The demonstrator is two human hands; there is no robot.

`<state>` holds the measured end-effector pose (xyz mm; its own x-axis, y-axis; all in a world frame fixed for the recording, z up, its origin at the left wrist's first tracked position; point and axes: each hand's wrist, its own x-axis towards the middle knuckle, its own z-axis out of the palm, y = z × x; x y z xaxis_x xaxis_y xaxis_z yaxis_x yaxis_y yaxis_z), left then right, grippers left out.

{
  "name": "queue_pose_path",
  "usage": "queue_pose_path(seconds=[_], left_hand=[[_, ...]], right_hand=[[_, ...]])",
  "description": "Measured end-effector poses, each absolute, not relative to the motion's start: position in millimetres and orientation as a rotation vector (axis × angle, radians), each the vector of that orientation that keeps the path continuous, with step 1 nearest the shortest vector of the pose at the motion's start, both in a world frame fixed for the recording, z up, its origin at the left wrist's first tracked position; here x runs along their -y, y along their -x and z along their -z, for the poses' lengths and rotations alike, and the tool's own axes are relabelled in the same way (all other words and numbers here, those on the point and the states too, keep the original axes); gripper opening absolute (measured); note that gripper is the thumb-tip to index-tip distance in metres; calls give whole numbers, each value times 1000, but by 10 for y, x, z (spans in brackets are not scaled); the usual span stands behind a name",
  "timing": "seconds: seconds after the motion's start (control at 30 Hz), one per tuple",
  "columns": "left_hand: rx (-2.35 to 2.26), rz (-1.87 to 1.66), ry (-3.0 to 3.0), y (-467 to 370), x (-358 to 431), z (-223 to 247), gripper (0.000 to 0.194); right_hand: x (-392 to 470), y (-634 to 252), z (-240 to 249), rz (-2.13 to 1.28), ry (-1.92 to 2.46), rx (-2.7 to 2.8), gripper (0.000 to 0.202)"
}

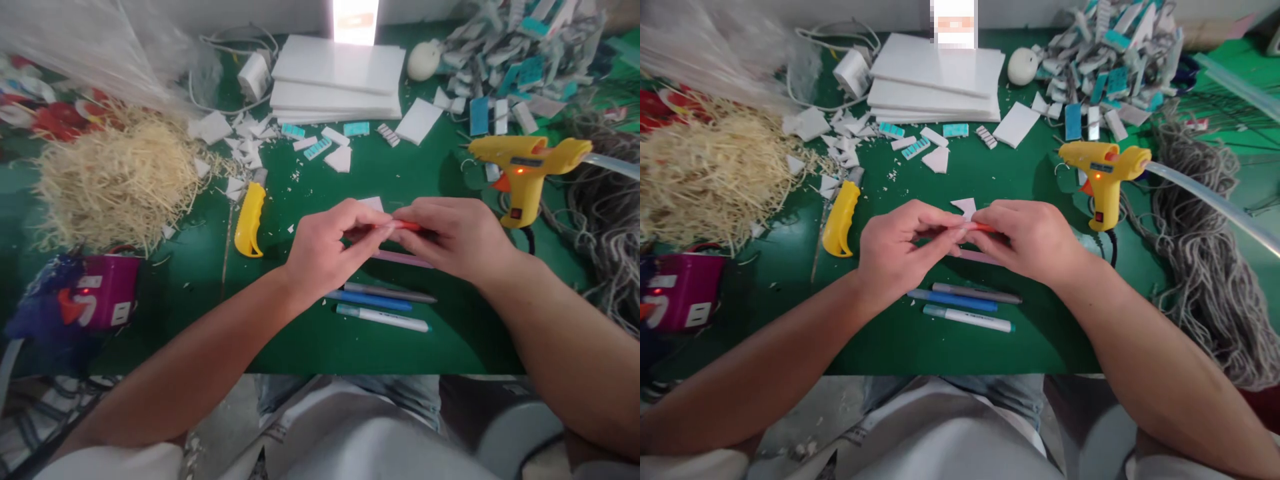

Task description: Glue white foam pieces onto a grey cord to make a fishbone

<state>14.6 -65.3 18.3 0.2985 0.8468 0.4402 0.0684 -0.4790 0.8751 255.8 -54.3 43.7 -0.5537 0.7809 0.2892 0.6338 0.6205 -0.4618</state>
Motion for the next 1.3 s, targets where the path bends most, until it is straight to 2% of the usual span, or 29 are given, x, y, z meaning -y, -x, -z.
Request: queue_pose_path(seconds=[0.1, 0.17, 0.33, 0.37, 0.53, 0.6, 0.7, 0.87, 0.97, 1.07, 1.2, 1.23, 1.3], left_hand=[[-827, -1265, -1659, -165, 663, -213, 8], [-844, -1265, -1642, -163, 638, -237, 8], [-1107, -1260, -1975, -13, 460, -233, 5], [-1197, -1226, -2095, 38, 415, -219, 4], [-1639, -815, -2427, 217, 253, -152, 3], [-1734, -667, -2420, 222, 239, -164, 10], [-1784, -565, -2410, 184, 262, -240, 25], [-1532, -591, -2608, 110, 299, -310, 27], [-1312, -626, -2665, 72, 286, -228, 38], [-1245, -592, -2633, 36, 256, -136, 49], [-1259, -535, -2608, 0, 213, -94, 51], [-1262, -523, -2607, -4, 208, -95, 49], [-1253, -518, -2605, -1, 205, -103, 42]], right_hand=[[541, -2518, -421, -373, 1181, 2332, 56], [529, -2498, -413, -375, 1210, 2286, 58], [505, -2551, -376, -411, 1201, 2166, 22], [502, -2574, -362, -411, 1218, 2125, 22], [515, -2614, -298, -423, 1310, 1819, 63], [540, -2584, -303, -378, 1277, 1707, 54], [581, -2533, -336, -336, 1267, 1590, 26], [570, -2488, -346, -542, 1184, 1459, 23], [521, -2465, -318, -653, 1080, 1379, 23], [489, -2448, -307, -689, 1027, 1370, 15], [503, -2430, -333, -930, 1079, 1347, 54], [508, -2424, -339, -989, 1108, 1331, 58], [510, -2414, -346, -1046, 1153, 1307, 52]])
